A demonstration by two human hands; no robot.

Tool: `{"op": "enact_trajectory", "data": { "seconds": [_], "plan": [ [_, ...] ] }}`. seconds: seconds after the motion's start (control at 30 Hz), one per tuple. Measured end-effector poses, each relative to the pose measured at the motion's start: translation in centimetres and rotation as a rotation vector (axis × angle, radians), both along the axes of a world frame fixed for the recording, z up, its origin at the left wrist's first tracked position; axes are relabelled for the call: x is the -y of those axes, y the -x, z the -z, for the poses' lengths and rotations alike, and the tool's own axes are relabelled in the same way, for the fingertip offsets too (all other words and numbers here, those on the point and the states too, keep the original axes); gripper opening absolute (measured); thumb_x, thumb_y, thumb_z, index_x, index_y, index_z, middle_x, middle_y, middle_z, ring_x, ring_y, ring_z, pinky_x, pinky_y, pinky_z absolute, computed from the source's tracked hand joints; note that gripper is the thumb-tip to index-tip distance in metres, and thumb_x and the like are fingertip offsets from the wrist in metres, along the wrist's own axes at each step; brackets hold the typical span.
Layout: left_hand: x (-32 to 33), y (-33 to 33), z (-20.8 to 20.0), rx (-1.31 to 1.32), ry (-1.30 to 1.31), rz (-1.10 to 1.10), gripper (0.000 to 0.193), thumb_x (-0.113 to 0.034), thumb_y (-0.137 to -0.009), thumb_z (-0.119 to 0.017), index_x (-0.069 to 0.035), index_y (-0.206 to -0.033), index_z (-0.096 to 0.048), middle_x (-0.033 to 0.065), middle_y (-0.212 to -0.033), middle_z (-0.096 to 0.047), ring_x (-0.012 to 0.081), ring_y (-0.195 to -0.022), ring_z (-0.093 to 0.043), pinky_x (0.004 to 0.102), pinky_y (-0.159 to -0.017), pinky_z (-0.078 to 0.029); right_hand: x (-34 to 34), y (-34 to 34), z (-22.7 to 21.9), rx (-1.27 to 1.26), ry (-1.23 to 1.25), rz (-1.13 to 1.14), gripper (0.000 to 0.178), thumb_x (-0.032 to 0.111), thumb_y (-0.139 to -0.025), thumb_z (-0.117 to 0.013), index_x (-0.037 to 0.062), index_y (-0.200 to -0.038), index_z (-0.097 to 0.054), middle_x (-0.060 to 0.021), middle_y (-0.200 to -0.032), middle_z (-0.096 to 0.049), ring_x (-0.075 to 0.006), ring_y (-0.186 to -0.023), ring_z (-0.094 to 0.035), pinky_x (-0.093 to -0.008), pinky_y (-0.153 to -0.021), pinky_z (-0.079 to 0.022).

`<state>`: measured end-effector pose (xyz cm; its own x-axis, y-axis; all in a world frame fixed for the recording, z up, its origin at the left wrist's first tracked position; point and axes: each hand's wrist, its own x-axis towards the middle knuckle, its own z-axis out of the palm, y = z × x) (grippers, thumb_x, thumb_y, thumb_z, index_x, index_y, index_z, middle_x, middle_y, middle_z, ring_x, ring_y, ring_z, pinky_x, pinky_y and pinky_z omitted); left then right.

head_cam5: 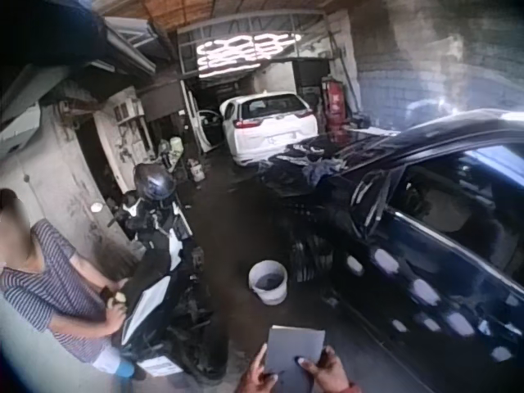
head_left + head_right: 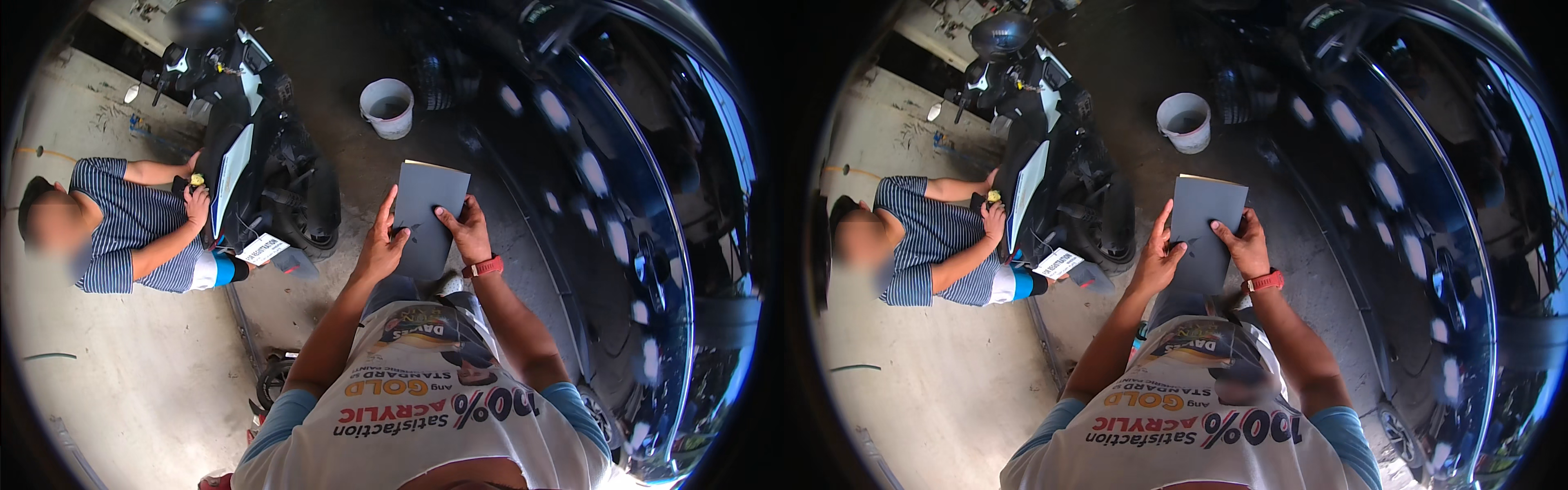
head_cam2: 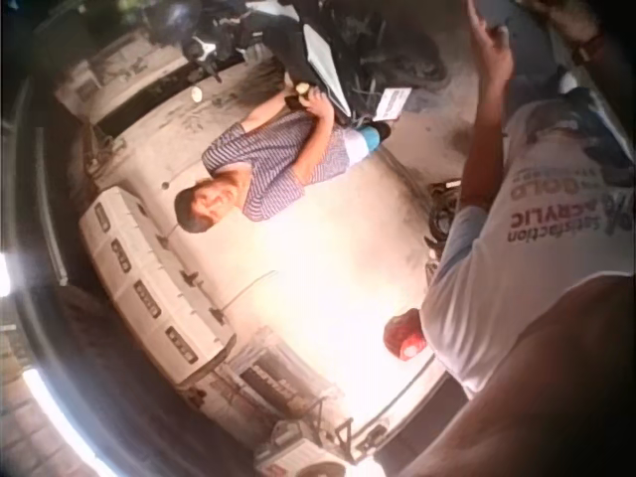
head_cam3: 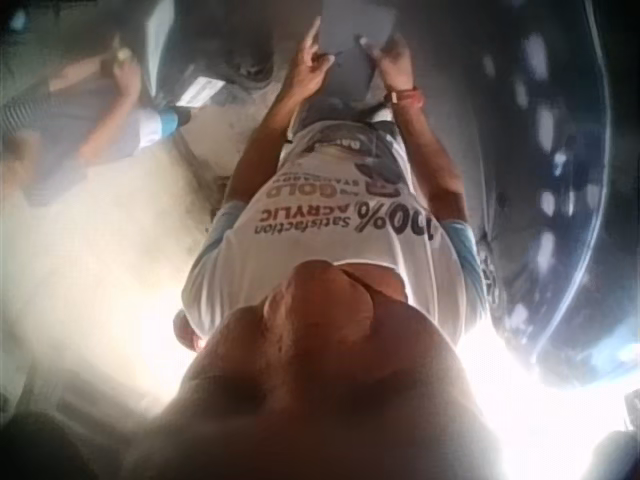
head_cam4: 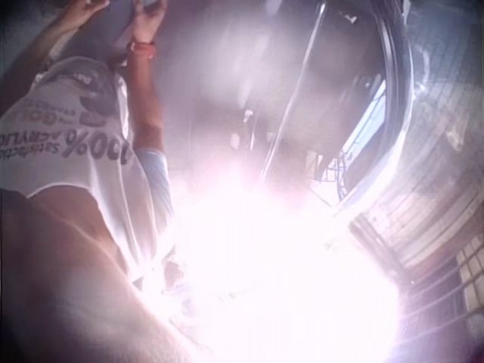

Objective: The person sands the front bumper of a black car using sandpaper and a cloth. They repeatedly dip the sandpaper into a bucket of water and wipe the surface, focusing on a specific area near the wheel arch.

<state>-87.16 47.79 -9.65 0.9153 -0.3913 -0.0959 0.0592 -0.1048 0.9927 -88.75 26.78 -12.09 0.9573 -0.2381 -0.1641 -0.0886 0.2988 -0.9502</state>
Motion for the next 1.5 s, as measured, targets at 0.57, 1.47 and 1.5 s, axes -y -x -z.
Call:
{"op": "enact_trajectory", "data": {
  "seconds": [0.57,1.47,1.5],
  "plan": [
    [-8.1,-30.0,1.7,0.145,0.120,-0.299,0.061,-0.005,-0.105,-0.062,-0.003,-0.163,-0.040,0.0204,-0.164,-0.046,0.0271,-0.150,-0.047,0.0356,-0.119,-0.039,-10.7,-32.0,-0.6,0.047,0.325,0.022,0.041,0.016,-0.089,-0.088,-0.0017,-0.115,-0.062,-0.0109,-0.104,-0.073,-0.0169,-0.093,-0.067,-0.0330,-0.085,-0.055],
    [-2.1,-72.3,-2.0,0.241,-0.148,-0.327,0.063,-0.002,-0.105,-0.058,-0.003,-0.165,-0.037,0.0173,-0.162,-0.050,0.0179,-0.139,-0.053,0.0300,-0.114,-0.040,-3.0,-74.9,-1.6,0.062,-0.122,-0.129,0.023,0.015,-0.105,-0.070,-0.0028,-0.121,-0.070,-0.0049,-0.107,-0.077,-0.0087,-0.094,-0.068,-0.0257,-0.086,-0.056],
    [-2.0,-73.4,-1.8,0.256,-0.147,-0.289,0.063,-0.001,-0.106,-0.058,-0.003,-0.165,-0.036,0.0172,-0.163,-0.049,0.0171,-0.139,-0.053,0.0293,-0.114,-0.039,-2.7,-75.8,-1.8,0.083,-0.133,-0.075,0.023,0.016,-0.106,-0.069,-0.0025,-0.120,-0.071,-0.0044,-0.106,-0.076,-0.0085,-0.093,-0.068,-0.0254,-0.085,-0.056]
  ]
}}
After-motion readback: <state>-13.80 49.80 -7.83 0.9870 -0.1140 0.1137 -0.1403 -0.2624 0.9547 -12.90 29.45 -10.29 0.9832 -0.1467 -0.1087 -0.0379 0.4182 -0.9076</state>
